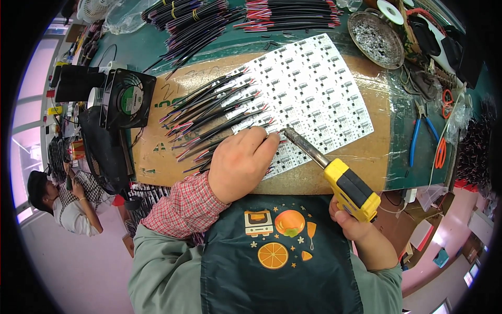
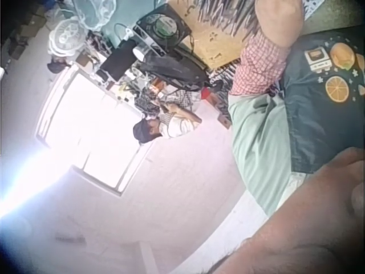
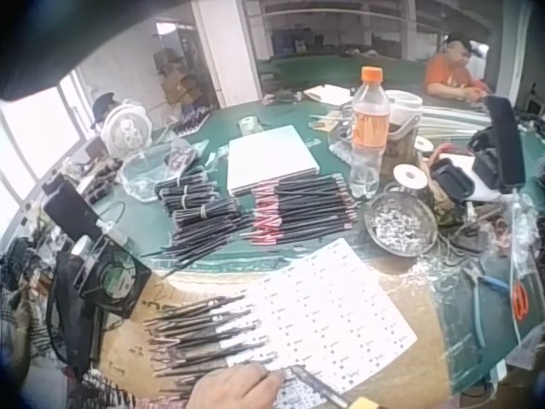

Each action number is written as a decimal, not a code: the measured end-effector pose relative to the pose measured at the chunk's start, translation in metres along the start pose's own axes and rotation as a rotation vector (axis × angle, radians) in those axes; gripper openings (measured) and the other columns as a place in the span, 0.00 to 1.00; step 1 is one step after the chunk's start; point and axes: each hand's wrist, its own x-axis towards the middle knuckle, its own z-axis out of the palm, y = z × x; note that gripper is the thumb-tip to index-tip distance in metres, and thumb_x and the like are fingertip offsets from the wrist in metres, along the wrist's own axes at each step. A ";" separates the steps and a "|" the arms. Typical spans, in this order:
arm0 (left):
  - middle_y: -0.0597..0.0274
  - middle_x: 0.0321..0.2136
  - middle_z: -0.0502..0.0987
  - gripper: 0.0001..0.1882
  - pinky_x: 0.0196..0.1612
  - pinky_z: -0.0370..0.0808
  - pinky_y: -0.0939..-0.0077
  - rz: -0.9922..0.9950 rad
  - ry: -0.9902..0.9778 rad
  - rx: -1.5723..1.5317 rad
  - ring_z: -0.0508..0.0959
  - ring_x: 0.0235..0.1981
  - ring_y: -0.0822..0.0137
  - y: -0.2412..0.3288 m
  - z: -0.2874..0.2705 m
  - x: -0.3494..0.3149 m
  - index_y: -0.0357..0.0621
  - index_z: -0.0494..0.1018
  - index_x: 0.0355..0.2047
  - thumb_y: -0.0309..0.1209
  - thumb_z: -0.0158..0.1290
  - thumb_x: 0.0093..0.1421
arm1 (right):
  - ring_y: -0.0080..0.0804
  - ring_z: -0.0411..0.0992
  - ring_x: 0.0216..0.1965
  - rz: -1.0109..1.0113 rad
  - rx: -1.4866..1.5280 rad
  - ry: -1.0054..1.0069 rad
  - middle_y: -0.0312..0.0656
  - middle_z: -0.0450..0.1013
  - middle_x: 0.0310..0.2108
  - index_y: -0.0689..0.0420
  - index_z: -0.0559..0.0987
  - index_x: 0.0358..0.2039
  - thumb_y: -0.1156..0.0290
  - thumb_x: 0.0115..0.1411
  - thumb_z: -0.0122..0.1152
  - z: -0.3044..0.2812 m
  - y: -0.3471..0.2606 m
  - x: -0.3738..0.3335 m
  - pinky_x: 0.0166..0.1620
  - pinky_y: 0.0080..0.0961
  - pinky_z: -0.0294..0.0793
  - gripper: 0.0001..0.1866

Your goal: The person solders electrical wires onto a panel of circuit boards using a soldering iron.

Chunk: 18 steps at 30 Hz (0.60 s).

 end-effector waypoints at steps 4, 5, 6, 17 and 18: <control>0.60 0.28 0.69 0.14 0.28 0.72 0.68 -0.002 -0.004 0.006 0.74 0.27 0.60 0.000 0.000 0.000 0.41 0.74 0.37 0.24 0.55 0.47 | 0.22 0.69 0.27 0.050 -0.016 0.022 0.35 0.70 0.27 0.62 0.72 0.45 0.79 0.52 0.63 0.001 -0.007 -0.001 0.32 0.23 0.70 0.19; 0.60 0.28 0.69 0.14 0.28 0.72 0.68 -0.002 -0.004 0.006 0.74 0.27 0.60 0.000 -0.001 0.000 0.41 0.74 0.37 0.24 0.55 0.47 | 0.23 0.69 0.27 0.050 -0.049 0.004 0.35 0.70 0.27 0.61 0.72 0.44 0.78 0.52 0.63 -0.001 -0.009 -0.001 0.32 0.23 0.70 0.18; 0.60 0.28 0.69 0.14 0.28 0.72 0.69 -0.007 -0.004 0.004 0.74 0.27 0.61 0.000 -0.001 -0.001 0.41 0.74 0.37 0.24 0.55 0.48 | 0.23 0.69 0.27 0.051 -0.082 -0.013 0.35 0.70 0.27 0.60 0.73 0.44 0.78 0.53 0.63 -0.002 -0.010 -0.001 0.31 0.23 0.69 0.17; 0.58 0.30 0.74 0.13 0.31 0.75 0.68 -0.049 -0.009 -0.075 0.77 0.29 0.58 -0.001 -0.004 0.003 0.41 0.76 0.36 0.19 0.56 0.48 | 0.24 0.69 0.27 0.020 -0.033 -0.025 0.35 0.70 0.27 0.60 0.74 0.43 0.78 0.53 0.62 -0.005 -0.013 -0.002 0.31 0.23 0.69 0.16; 0.58 0.30 0.75 0.13 0.31 0.75 0.67 -0.060 -0.012 -0.106 0.77 0.29 0.57 -0.001 -0.005 0.004 0.41 0.76 0.36 0.19 0.57 0.48 | 0.24 0.68 0.27 0.019 -0.018 -0.025 0.35 0.70 0.27 0.60 0.74 0.44 0.78 0.53 0.62 -0.005 -0.013 -0.002 0.31 0.23 0.69 0.17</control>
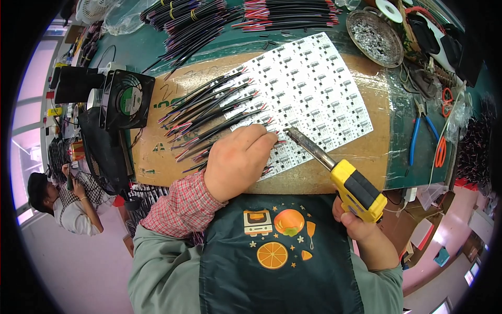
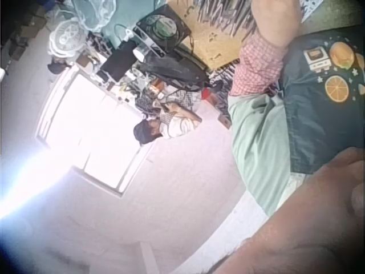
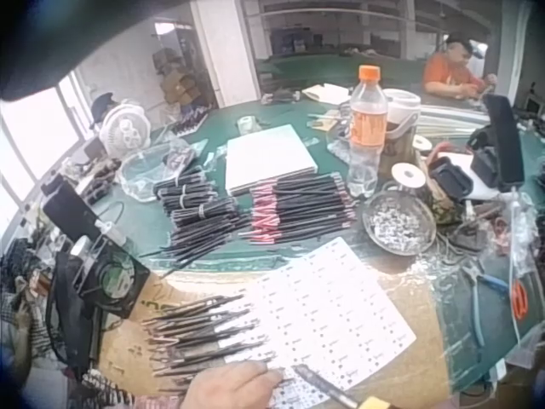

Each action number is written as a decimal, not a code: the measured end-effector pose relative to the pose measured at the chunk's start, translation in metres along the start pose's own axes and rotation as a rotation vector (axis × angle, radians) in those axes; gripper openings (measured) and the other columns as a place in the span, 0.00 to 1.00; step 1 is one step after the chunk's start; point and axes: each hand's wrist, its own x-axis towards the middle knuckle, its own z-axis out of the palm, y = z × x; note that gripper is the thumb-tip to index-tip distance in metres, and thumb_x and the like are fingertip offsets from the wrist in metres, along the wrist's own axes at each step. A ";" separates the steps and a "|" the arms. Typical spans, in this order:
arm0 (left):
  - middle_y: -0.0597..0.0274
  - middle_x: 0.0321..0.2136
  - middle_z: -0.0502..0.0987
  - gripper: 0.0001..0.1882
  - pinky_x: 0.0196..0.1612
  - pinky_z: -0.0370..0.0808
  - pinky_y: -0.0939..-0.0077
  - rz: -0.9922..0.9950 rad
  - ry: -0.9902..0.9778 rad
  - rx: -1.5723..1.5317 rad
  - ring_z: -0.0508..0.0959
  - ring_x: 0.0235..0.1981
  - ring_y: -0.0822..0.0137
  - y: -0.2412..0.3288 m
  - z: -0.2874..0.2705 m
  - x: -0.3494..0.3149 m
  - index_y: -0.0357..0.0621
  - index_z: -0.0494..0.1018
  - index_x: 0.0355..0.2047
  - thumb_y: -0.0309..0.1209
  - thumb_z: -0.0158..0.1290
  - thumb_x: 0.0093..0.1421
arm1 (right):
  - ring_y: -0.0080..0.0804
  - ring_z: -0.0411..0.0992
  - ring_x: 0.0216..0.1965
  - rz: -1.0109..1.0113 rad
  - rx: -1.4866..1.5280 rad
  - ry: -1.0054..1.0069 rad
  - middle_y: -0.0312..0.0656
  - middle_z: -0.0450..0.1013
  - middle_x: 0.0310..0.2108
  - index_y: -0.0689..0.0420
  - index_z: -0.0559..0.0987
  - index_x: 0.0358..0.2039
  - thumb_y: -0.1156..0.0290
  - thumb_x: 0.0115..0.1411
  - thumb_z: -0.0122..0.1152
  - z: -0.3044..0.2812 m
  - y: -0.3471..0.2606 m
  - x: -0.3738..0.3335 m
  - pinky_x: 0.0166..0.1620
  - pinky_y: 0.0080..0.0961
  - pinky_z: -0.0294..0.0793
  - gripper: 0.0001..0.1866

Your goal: The person solders electrical wires onto a panel of circuit boards using a soldering iron.

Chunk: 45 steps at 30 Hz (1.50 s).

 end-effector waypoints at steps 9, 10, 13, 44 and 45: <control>0.57 0.31 0.75 0.13 0.32 0.75 0.66 0.018 -0.020 -0.005 0.77 0.30 0.57 0.000 -0.002 0.000 0.41 0.75 0.36 0.18 0.57 0.48 | 0.21 0.67 0.26 0.012 0.060 0.028 0.36 0.69 0.27 0.65 0.72 0.45 0.79 0.51 0.63 0.004 -0.002 0.003 0.32 0.21 0.69 0.20; 0.57 0.31 0.75 0.13 0.32 0.75 0.66 0.031 -0.027 0.013 0.77 0.30 0.57 0.000 -0.002 0.001 0.41 0.75 0.37 0.18 0.56 0.48 | 0.21 0.67 0.26 0.012 0.060 0.028 0.36 0.69 0.27 0.65 0.72 0.45 0.79 0.51 0.63 0.004 -0.001 0.003 0.32 0.21 0.69 0.20; 0.57 0.31 0.75 0.14 0.33 0.75 0.66 0.042 -0.043 0.026 0.77 0.30 0.56 0.000 -0.002 0.001 0.41 0.75 0.37 0.18 0.56 0.48 | 0.21 0.67 0.26 0.027 0.057 0.032 0.36 0.69 0.27 0.65 0.72 0.45 0.79 0.51 0.63 0.002 0.001 0.002 0.32 0.21 0.69 0.20; 0.56 0.32 0.76 0.12 0.34 0.75 0.66 -0.026 -0.031 -0.079 0.77 0.32 0.54 -0.004 -0.002 0.002 0.41 0.75 0.36 0.18 0.56 0.50 | 0.21 0.67 0.25 0.013 0.007 0.039 0.35 0.70 0.26 0.63 0.72 0.41 0.76 0.52 0.64 0.006 0.004 0.004 0.31 0.21 0.68 0.17; 0.56 0.32 0.76 0.12 0.34 0.75 0.66 -0.026 -0.033 -0.079 0.77 0.32 0.54 -0.004 -0.001 0.002 0.41 0.75 0.36 0.18 0.56 0.50 | 0.21 0.67 0.25 0.020 0.002 0.042 0.35 0.70 0.26 0.63 0.72 0.42 0.76 0.52 0.64 0.006 0.005 0.004 0.31 0.21 0.68 0.17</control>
